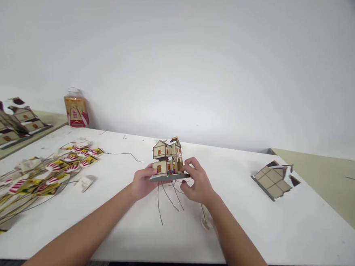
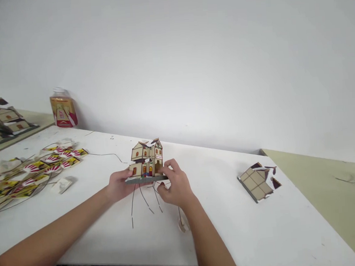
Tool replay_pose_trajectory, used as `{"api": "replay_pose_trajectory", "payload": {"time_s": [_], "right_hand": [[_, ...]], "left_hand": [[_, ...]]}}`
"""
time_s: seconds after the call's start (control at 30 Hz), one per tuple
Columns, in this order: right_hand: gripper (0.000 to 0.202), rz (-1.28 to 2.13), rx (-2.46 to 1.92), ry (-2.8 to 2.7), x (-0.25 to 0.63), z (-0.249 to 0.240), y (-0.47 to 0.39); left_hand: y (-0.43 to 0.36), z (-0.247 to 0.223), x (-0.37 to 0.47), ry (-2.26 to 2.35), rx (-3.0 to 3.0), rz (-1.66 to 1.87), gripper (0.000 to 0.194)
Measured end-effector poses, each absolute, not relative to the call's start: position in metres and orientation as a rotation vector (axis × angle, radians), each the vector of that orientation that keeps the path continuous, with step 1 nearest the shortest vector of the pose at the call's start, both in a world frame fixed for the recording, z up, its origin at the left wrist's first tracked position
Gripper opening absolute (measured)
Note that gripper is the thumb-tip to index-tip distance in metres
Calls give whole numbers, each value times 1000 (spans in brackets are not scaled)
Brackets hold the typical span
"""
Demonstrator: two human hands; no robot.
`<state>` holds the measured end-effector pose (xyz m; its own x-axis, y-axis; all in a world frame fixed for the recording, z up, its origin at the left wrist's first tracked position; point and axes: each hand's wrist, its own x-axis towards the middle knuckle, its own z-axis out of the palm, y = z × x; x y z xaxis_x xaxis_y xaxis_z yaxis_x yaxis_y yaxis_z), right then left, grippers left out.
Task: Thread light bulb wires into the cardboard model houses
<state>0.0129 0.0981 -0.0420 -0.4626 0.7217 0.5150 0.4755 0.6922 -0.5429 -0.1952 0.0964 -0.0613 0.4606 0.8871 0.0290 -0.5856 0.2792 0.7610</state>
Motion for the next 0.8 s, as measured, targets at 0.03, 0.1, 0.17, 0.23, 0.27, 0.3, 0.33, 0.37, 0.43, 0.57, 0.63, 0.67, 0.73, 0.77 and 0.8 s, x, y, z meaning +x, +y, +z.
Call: {"api": "replay_pose_trajectory", "payload": {"time_s": [0.03,0.1,0.17,0.23,0.27,0.3,0.33,0.37,0.43,0.57,0.63,0.67,0.73,0.77,0.8], "right_hand": [[29,367,-930,-2167,11,-44,98],[20,260,-969,-2189,9,-46,99],[14,170,-1009,-2195,7,-49,100],[13,110,-1026,-2193,8,-51,101],[14,92,-1025,-2192,8,-53,102],[17,78,-1021,-2187,9,-54,103],[19,65,-1015,-2178,10,-55,104],[22,52,-1005,-2166,10,-57,105],[26,24,-991,-2142,10,-59,106],[29,-62,-1009,-2144,13,-64,107],[27,-137,-1028,-2164,15,-65,109],[26,-179,-1036,-2183,16,-66,110],[25,-258,-1047,-2226,19,-66,112],[25,-286,-1053,-2244,19,-66,113],[24,-304,-1057,-2257,20,-67,113]], "left_hand": [[97,-62,-195,452,789,1040,51],[97,-63,-194,457,785,1049,50],[97,-64,-194,459,785,1050,49],[97,-62,-192,472,801,1032,49],[96,-61,-191,495,827,1017,50],[96,-60,-190,532,863,1002,52],[95,-58,-190,579,903,989,54],[95,-56,-189,634,942,979,56],[94,-51,-190,754,1002,977,59],[78,-28,-210,1013,1083,1085,55],[58,-10,-235,1216,1182,1181,60],[43,-1,-252,1459,1392,1173,59],[9,14,-293,2046,1707,956,53],[-10,18,-316,2344,1761,755,50],[-29,20,-339,2575,1733,551,47]]}}
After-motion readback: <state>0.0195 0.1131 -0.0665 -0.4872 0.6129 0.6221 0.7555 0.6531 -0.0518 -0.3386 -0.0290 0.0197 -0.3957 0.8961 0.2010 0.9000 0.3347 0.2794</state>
